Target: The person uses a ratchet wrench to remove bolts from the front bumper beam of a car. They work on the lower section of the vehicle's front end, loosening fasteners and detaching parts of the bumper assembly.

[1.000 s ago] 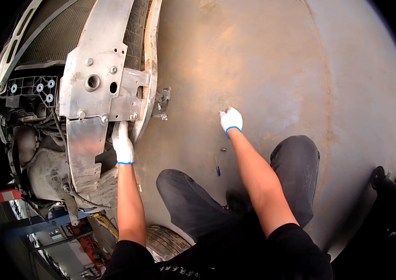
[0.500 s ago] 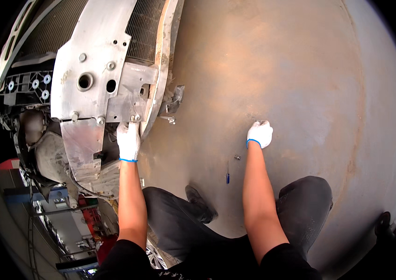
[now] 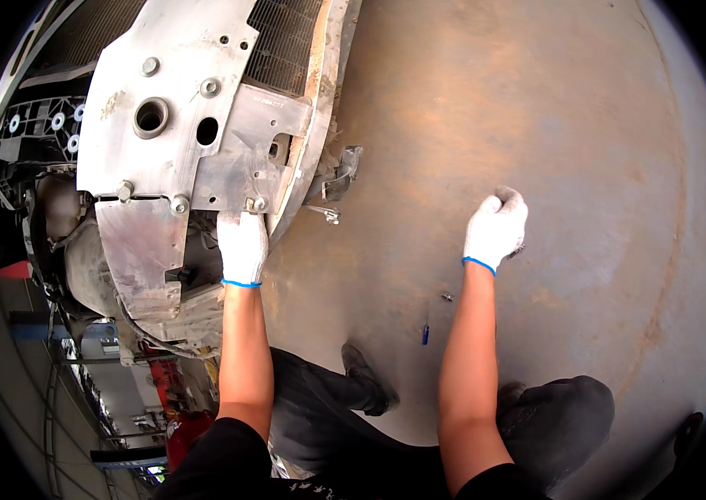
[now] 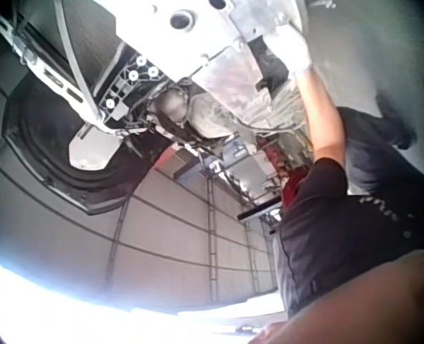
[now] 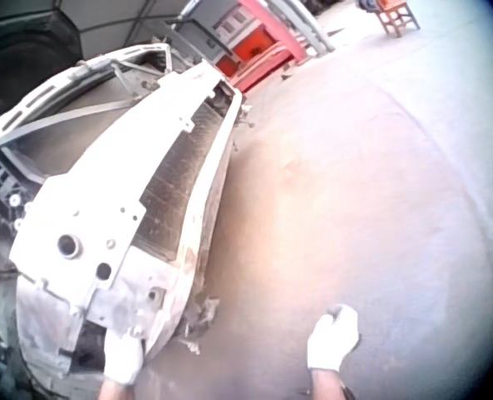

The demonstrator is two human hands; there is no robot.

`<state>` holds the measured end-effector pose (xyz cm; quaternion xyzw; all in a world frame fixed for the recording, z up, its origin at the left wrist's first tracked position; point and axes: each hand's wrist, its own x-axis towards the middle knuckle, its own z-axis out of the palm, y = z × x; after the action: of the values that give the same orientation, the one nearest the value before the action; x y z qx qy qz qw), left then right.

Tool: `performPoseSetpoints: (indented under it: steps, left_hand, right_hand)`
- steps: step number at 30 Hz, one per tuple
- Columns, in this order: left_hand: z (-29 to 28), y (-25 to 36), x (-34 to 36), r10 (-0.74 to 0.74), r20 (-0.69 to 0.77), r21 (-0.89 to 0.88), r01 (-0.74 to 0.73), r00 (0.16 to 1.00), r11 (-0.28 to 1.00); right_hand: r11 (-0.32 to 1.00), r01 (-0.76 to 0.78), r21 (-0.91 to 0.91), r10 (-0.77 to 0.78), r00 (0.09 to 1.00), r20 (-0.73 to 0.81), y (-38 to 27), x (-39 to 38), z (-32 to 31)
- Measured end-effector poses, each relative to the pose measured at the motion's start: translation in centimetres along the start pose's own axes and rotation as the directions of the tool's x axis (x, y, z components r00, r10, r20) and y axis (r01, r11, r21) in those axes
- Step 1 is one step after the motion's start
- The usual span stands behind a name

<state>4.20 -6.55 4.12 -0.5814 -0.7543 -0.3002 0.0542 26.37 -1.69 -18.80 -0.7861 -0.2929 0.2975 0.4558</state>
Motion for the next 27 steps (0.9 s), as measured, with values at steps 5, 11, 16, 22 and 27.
performPoseSetpoints:
  steps: [5, 11, 16, 22, 27]
  left_hand:
    - [-0.8, 0.2, 0.2, -0.097, 0.116, 0.143, 0.080, 0.988, 0.986]
    - [-2.8, 1.6, -1.1, -0.021, 0.099, -0.194, 0.040, 0.995, 0.980]
    - [-4.2, 0.3, 0.3, 0.052, 0.408, 0.059, -0.083, 0.911, 0.995]
    - [-3.8, 1.3, 0.4, 0.041, 0.450, 0.086, -0.089, 0.892, 0.992]
    - [-3.7, 0.3, 0.5, 0.088, 0.439, 0.056, -0.125, 0.894, 0.991]
  right_hand:
    - [0.671, -0.302, 0.678, -0.237, 0.779, 0.581, -5.1, -12.6, 2.8]
    - [0.245, -0.853, 0.462, -0.640, 0.216, 0.738, -12.9, -23.2, 6.4]
    - [0.013, -0.962, 0.272, -0.416, 0.242, 0.876, -15.6, -26.7, 7.6]
    - [0.011, -0.879, 0.477, -0.478, 0.415, 0.774, -14.7, -25.5, 8.7]
    - [0.017, -0.955, 0.296, -0.482, 0.251, 0.840, -14.4, -24.4, 7.9]
